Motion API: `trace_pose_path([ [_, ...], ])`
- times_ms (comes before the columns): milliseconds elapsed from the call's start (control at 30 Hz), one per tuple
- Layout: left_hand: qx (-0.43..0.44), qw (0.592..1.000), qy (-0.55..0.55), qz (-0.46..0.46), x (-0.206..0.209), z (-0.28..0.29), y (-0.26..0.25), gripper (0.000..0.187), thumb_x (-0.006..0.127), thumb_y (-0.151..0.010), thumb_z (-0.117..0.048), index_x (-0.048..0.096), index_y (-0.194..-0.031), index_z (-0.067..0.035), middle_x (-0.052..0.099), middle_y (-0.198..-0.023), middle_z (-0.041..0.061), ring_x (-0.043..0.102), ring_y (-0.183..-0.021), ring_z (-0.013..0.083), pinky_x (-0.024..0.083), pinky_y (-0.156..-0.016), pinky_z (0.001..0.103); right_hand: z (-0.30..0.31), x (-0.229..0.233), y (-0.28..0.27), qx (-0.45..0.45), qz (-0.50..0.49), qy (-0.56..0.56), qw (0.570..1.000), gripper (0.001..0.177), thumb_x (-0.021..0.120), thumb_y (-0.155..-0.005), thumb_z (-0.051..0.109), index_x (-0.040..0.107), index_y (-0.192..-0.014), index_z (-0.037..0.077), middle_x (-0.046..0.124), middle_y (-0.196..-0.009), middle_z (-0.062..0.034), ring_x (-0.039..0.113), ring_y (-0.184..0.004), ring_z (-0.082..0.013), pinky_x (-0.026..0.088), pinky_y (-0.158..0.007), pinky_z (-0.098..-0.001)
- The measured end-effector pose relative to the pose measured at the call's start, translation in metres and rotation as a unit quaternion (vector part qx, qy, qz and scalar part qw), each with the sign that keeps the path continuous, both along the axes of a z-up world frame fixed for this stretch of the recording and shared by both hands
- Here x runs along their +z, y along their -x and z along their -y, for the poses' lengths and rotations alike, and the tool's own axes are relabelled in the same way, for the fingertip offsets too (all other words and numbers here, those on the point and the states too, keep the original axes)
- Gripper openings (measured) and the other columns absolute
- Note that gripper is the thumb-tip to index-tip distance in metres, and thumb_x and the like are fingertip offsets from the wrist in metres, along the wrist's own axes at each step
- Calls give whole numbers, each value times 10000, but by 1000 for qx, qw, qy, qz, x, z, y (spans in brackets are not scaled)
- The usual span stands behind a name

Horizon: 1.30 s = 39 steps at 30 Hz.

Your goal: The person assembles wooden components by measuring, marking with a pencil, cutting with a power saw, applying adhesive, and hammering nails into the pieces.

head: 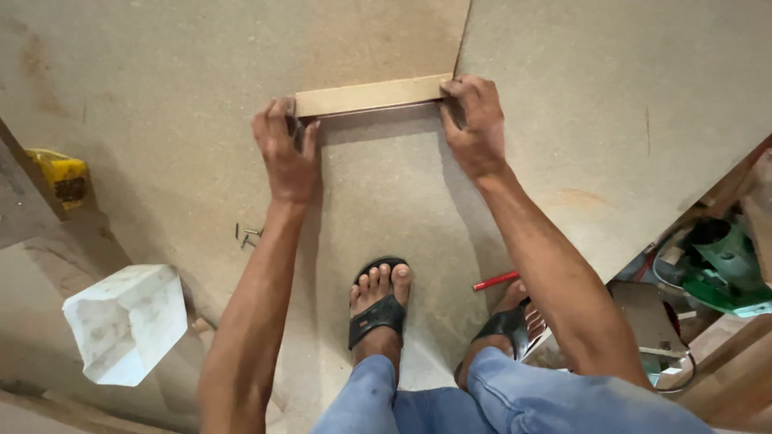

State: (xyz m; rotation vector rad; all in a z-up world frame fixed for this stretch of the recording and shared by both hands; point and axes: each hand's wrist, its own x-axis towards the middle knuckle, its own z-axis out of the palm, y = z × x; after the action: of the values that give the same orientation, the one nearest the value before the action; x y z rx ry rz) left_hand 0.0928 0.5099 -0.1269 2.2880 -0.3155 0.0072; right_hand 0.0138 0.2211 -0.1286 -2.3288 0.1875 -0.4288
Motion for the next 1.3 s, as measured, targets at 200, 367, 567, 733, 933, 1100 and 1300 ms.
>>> trace_pose_path([
  [200, -1, 999, -1, 35, -8, 2, 4, 488, 755, -976, 5, 542, -1404, -93, 586, -1290, 120, 544, -1245, 335, 483, -1077, 466, -8, -2, 3, -9, -2, -54, 998, 424, 775, -904, -91, 598, -1260, 58, 587, -1278, -146, 596, -1216, -319, 570, -1007, -386],
  [367, -25, 996, -26, 77, -10, 0, 3, 471, 766, -966, 6, 566, -1370, -131, 586, -1293, 120, 542, -1226, 336, 473, -1060, 459, -9, -10, 5, -14, 6, -41, 999, 445, 779, -896, -108, 594, -1260, 70, 600, -1263, -118, 599, -1213, -296, 585, -1028, -372],
  [567, -10, 994, -55, 96, -11, 1, 0, 445, 795, -959, -21, 609, -1341, -151, 617, -1257, 79, 569, -1197, 288, 417, -1081, 462, -8, -20, 4, -25, 9, -52, 998, 438, 774, -882, -116, 605, -1237, 77, 605, -1257, -102, 595, -1213, -295, 586, -1027, -375],
  [733, -10, 994, -51, 92, -15, 0, 1, 419, 824, -952, -38, 620, -1303, -140, 614, -1253, 75, 558, -1206, 280, 411, -1082, 443, -7, -25, 7, -20, 13, -23, 999, 423, 792, -904, -92, 636, -1252, 92, 601, -1238, -93, 584, -1206, -283, 573, -1004, -378],
  [933, -8, 996, -29, 87, -21, -2, 1, 391, 827, -956, -27, 631, -1275, -139, 615, -1259, 69, 555, -1216, 256, 443, -1086, 427, -5, -27, 6, -17, 7, -11, 1000, 398, 800, -953, -51, 642, -1280, 111, 631, -1230, -54, 601, -1178, -238, 577, -1021, -371],
  [1100, -16, 995, -26, 97, -27, -4, 1, 379, 812, -973, -24, 630, -1282, -145, 614, -1255, 59, 552, -1217, 252, 500, -1076, 398, -3, -30, 8, -14, 13, -17, 1000, 391, 781, -962, -55, 633, -1292, 90, 624, -1235, -74, 606, -1189, -239, 589, -1017, -346],
  [1300, -7, 995, -28, 92, -37, -5, 0, 354, 799, -999, -37, 632, -1286, -159, 612, -1255, 49, 561, -1213, 231, 538, -1082, 363, -4, -37, 7, -13, 31, -40, 999, 294, 767, -983, -70, 671, -1192, 113, 651, -1203, -44, 650, -1169, -200, 590, -1014, -316],
])
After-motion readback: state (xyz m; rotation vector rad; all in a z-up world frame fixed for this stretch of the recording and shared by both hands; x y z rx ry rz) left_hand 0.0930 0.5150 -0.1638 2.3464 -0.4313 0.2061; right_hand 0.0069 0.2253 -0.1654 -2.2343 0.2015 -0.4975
